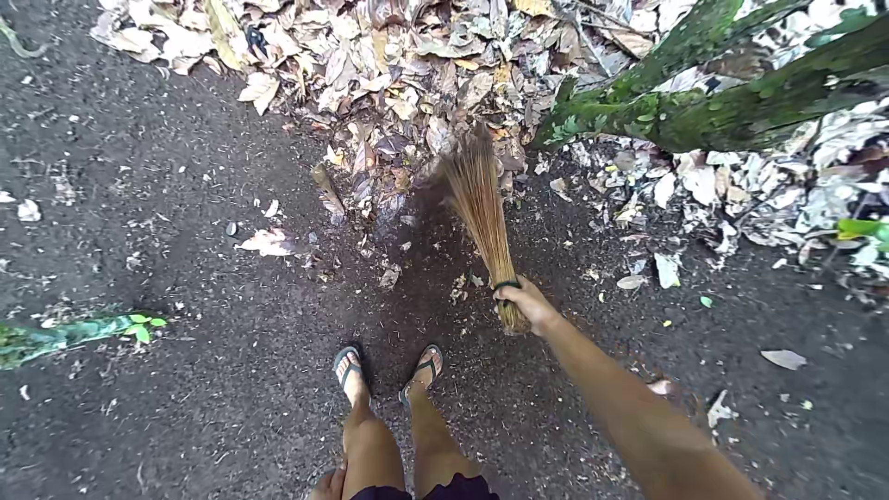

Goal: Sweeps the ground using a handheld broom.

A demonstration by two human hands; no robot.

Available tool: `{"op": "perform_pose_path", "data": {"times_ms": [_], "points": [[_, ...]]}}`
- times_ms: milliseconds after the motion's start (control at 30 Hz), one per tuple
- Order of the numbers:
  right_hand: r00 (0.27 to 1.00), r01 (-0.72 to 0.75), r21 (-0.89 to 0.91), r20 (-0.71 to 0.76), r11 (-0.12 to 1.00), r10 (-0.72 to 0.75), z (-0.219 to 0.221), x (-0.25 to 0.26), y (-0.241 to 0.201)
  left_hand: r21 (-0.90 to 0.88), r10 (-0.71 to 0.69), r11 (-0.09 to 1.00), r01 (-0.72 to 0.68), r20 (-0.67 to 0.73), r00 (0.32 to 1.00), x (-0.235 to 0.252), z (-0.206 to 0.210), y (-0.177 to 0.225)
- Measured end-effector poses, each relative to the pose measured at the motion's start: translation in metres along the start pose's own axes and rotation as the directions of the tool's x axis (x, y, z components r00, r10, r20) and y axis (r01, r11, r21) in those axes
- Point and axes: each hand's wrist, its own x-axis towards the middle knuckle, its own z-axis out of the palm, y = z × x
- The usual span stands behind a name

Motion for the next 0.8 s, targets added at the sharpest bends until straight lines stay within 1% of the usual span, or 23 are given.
{"op": "perform_pose_path", "data": {"times_ms": [33,100,167,233,300,333,367,433,467,533,600,633,667,733,800], "points": [[1.0,0.003,0.036,-0.002,0.999,-0.002,0.003,-0.008,0.011,0.003,0.016,1.0,-0.016,0.0,1.0,0.001,-0.002,0.005],[0.999,-0.047,0.203,0.035,0.978,0.041,0.002,-0.041,0.03,0.003,0.042,0.999,-0.042,0.014,0.999,0.006,-0.008,0.019],[0.993,-0.108,0.377,0.084,0.92,0.082,-0.004,-0.089,0.05,0.018,0.077,0.997,-0.077,0.04,0.996,0.012,-0.013,0.034],[0.993,-0.118,0.512,0.074,0.851,0.093,-0.01,-0.143,0.072,0.06,0.12,0.991,-0.123,0.064,0.991,0.018,-0.018,0.047],[0.992,-0.121,0.641,0.061,0.758,0.106,-0.011,-0.196,0.096,0.116,0.171,0.977,-0.178,0.073,0.983,0.027,-0.023,0.059],[0.988,-0.144,0.697,0.066,0.703,0.137,-0.008,-0.22,0.108,0.12,0.208,0.969,-0.215,0.07,0.976,0.031,-0.026,0.066],[0.982,-0.168,0.755,0.07,0.634,0.177,-0.001,-0.241,0.12,0.103,0.239,0.964,-0.245,0.069,0.969,0.034,-0.029,0.074],[0.966,-0.174,0.876,0.063,0.451,0.25,0.018,-0.265,0.142,0.038,0.304,0.951,-0.307,0.061,0.951,0.044,-0.034,0.092],[0.958,-0.154,0.922,0.052,0.355,0.283,0.028,-0.267,0.152,0.006,0.334,0.942,-0.335,0.058,0.941,0.048,-0.037,0.105],[0.931,-0.09,0.971,0.003,0.22,0.366,0.049,-0.254,0.164,-0.037,0.364,0.931,-0.362,0.073,0.929,0.05,-0.044,0.131],[0.889,-0.052,0.986,-0.029,0.162,0.458,0.075,-0.22,0.158,-0.109,0.378,0.924,-0.368,0.107,0.919,0.046,-0.05,0.156],[0.891,-0.061,0.985,-0.019,0.161,0.454,0.089,-0.197,0.147,-0.161,0.391,0.915,-0.371,0.12,0.912,0.043,-0.053,0.169],[0.914,-0.086,0.983,0.012,0.165,0.405,0.103,-0.172,0.131,-0.214,0.406,0.902,-0.374,0.134,0.904,0.039,-0.057,0.182],[0.967,-0.171,0.966,0.126,0.193,0.223,0.129,-0.128,0.094,-0.29,0.428,0.883,-0.369,0.171,0.888,0.029,-0.062,0.203],[0.974,-0.227,0.941,0.216,0.25,0.072,0.141,-0.093,0.074,-0.325,0.434,0.876,-0.356,0.21,0.876,0.018,-0.066,0.226]]}}
